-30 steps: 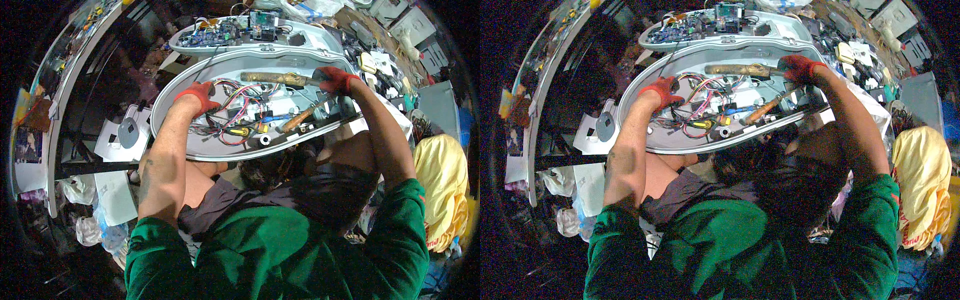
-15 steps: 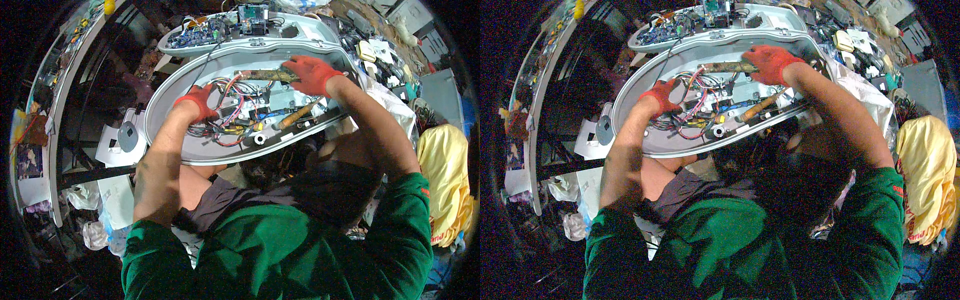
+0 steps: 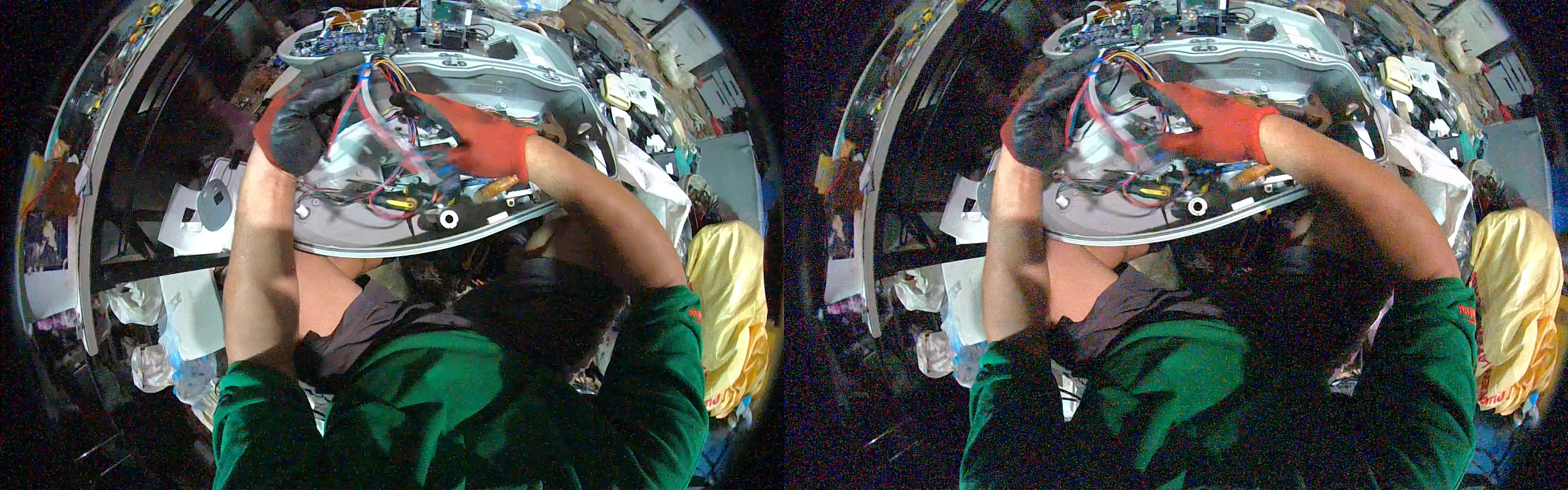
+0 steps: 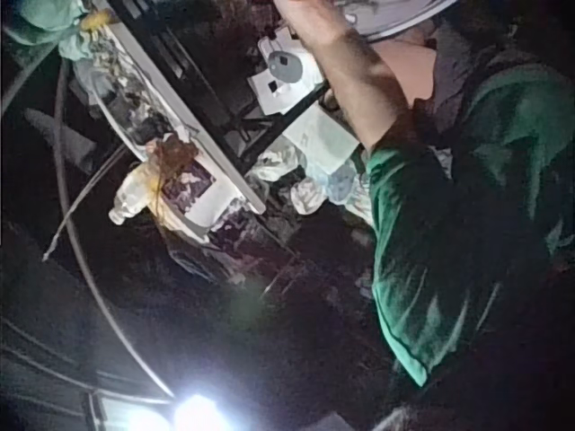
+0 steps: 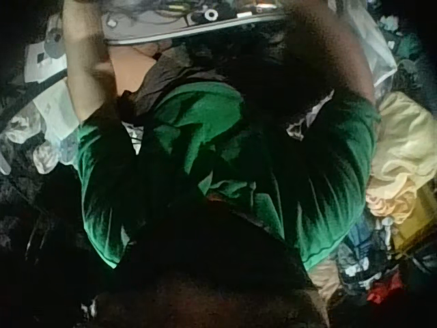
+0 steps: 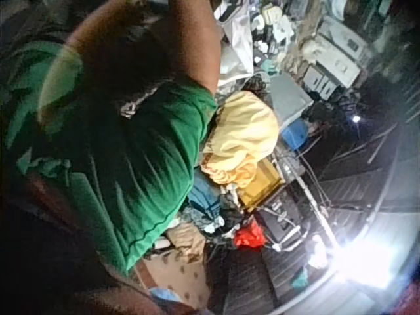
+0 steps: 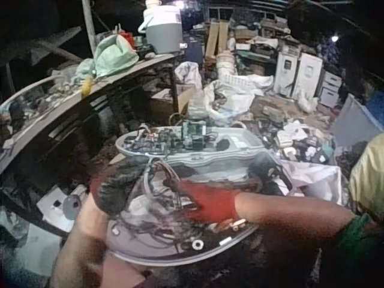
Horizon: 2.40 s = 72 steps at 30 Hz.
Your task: The person manipulates wires and electronic components inside a metal housing, using pliers to pull at wires and a hammer to tap internal parts into place.
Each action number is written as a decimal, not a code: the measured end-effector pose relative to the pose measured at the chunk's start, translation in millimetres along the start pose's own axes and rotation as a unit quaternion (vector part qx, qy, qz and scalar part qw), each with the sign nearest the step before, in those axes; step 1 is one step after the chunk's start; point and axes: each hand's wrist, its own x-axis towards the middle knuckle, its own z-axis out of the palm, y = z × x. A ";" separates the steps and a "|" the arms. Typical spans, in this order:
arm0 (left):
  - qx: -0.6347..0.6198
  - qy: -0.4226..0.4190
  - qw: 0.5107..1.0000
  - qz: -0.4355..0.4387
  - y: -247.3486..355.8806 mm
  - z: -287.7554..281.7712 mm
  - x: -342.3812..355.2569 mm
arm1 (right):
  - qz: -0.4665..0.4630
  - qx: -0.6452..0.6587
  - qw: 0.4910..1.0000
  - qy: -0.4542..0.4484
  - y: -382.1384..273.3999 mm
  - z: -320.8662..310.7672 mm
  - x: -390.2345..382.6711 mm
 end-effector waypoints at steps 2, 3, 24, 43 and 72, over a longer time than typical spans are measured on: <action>-0.046 -0.032 0.998 -0.039 4.9 7.7 -3.8 | -0.076 -0.006 0.997 -0.004 -8.6 -0.7 5.8; -0.070 -0.053 0.994 -0.061 7.2 18.8 -3.1 | -0.106 -0.014 0.993 0.043 -6.3 4.0 8.0; 0.490 0.150 0.850 -0.121 9.9 -40.4 -14.0 | -0.095 -0.145 0.983 0.054 -2.0 7.7 31.9; 0.804 -0.293 0.483 -0.187 -57.8 -4.2 -43.6 | 0.011 -0.170 0.985 -0.036 7.9 1.2 29.4; 0.801 -0.385 0.426 -0.170 -45.1 35.5 -29.4 | 0.019 -0.241 0.942 -0.232 -36.7 6.3 9.2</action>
